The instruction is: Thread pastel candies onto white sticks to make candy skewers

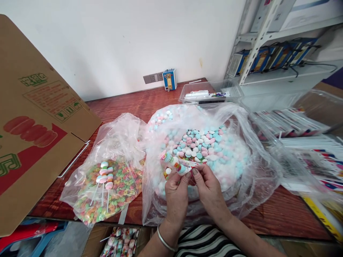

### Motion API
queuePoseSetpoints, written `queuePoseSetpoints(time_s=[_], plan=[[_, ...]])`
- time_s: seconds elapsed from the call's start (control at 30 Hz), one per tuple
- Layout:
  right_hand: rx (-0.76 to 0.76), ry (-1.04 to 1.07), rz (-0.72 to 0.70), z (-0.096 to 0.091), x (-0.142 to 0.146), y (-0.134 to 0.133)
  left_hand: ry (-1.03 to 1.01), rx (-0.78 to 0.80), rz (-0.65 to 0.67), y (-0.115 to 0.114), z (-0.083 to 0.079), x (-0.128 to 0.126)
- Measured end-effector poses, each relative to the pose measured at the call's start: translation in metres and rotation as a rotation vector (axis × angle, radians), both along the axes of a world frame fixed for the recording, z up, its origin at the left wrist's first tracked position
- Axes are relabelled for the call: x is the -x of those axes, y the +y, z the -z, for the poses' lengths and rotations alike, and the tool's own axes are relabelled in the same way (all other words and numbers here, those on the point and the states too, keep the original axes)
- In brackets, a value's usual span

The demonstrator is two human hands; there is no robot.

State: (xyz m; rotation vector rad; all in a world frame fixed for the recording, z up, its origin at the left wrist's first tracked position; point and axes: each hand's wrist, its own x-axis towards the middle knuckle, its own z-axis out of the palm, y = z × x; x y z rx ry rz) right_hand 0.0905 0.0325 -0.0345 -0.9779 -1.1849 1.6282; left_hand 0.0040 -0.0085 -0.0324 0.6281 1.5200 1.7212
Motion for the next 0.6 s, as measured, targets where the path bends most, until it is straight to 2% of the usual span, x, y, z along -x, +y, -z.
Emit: queuePoseSetpoints(time_s=[0.1, 0.17, 0.3, 0.4, 0.5, 0.6], plan=[[0.173, 0.114, -0.098, 0.001, 0.004, 0.001, 0.171, -0.021, -0.018, -0.004, 0.001, 0.004], [0.274, 0.158, -0.200, -0.004, 0.003, 0.001, 0.161, -0.043, 0.026, -0.005, 0.003, 0.008], [0.474, 0.229, -0.492, -0.014, -0.009, 0.009, -0.051, -0.113, 0.197, -0.003, 0.009, 0.018], [0.543, 0.253, -0.666, -0.013, -0.019, 0.018, -0.247, -0.102, 0.389, -0.004, 0.009, 0.024], [0.538, 0.249, -0.733, -0.007, -0.023, 0.017, -0.371, -0.004, 0.521, -0.007, 0.006, 0.025], [0.460, 0.216, -0.639, -0.008, -0.024, 0.004, -0.368, 0.027, 0.454, -0.006, 0.004, 0.020]])
